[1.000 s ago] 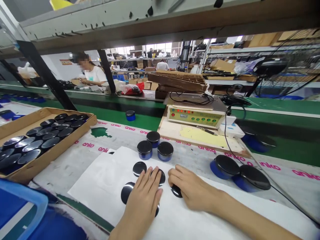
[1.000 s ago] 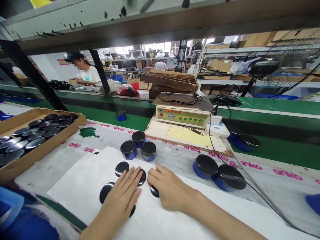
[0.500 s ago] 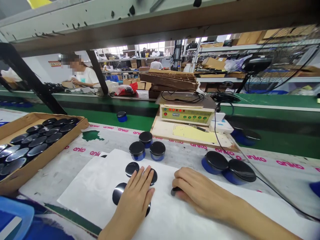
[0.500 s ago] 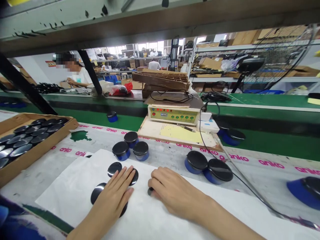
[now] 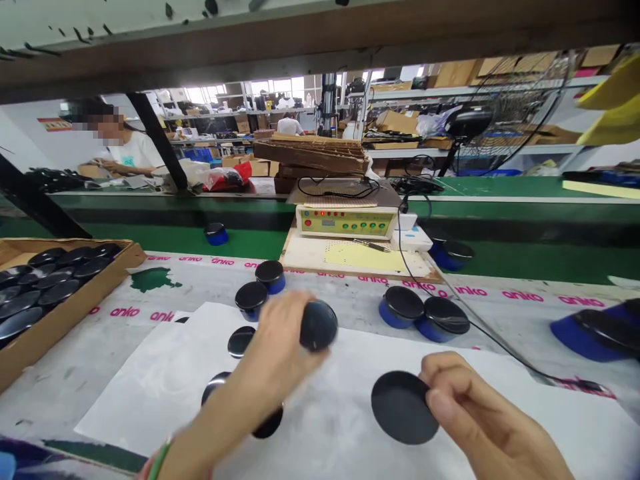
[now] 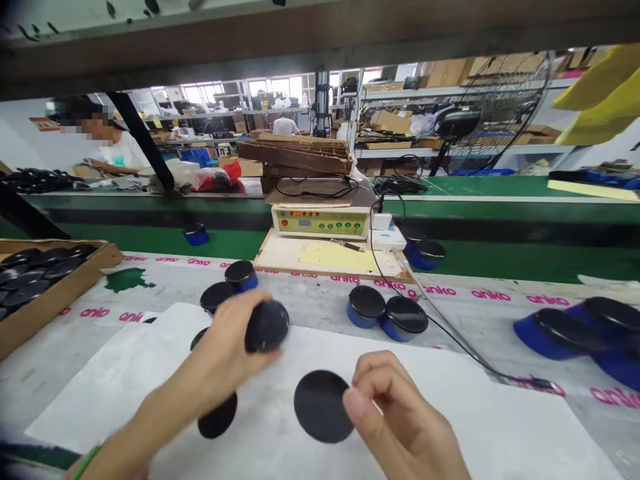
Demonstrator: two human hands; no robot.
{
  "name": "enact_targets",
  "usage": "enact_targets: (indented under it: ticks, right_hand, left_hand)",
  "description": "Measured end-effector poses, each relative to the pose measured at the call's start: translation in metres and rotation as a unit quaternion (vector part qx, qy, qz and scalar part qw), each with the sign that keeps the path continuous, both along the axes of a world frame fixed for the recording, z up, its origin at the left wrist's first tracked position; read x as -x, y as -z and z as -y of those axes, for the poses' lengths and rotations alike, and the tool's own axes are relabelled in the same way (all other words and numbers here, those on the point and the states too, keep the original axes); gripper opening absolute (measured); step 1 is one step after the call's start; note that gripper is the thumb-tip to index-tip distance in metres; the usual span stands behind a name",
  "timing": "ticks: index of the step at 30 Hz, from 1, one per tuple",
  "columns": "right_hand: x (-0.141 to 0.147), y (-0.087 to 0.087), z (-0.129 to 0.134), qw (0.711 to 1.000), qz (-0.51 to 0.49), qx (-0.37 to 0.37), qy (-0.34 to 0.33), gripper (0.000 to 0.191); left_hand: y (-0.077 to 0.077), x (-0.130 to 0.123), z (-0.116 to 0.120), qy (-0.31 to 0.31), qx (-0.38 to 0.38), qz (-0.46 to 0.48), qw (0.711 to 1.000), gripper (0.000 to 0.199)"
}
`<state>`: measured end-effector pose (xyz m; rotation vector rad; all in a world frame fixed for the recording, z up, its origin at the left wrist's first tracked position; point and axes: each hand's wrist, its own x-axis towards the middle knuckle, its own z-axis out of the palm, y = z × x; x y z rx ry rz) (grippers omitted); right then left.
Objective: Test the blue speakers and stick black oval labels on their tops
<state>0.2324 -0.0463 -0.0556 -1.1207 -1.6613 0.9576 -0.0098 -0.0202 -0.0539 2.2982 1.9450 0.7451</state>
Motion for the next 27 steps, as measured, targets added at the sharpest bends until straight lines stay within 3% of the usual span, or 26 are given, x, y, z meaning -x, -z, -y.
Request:
enact_targets:
  ticks: [3,5,7,9,14,27]
  right_hand:
    - [0.011,0.014,-0.004,0.987,-0.105,0.117,0.003,0.028]
    - [0.022,0.022,-0.003,0.972,-0.146,0.184,0.005,0.031]
    - [0.032,0.027,0.0,0.96,-0.168,0.222,0.01,0.031]
    - [0.039,0.031,0.003,0.954,-0.181,0.24,0.011,0.03]
    - [0.046,0.035,0.009,0.95,-0.174,0.257,0.02,0.029]
    - [0.05,0.038,0.013,0.975,-0.111,0.19,0.03,0.026]
  left_hand:
    - [0.019,-0.023,0.049,0.045,0.084,0.148,0.984,0.061]
    - [0.036,-0.036,0.071,0.008,0.128,0.231,0.965,0.067]
    - [0.051,-0.045,0.08,-0.047,0.152,0.291,0.943,0.081]
    - [0.06,-0.047,0.082,-0.058,0.15,0.312,0.936,0.088]
    - [0.057,-0.042,0.078,-0.011,0.115,0.273,0.955,0.079]
    - [0.054,-0.042,0.076,0.007,0.054,0.252,0.966,0.076]
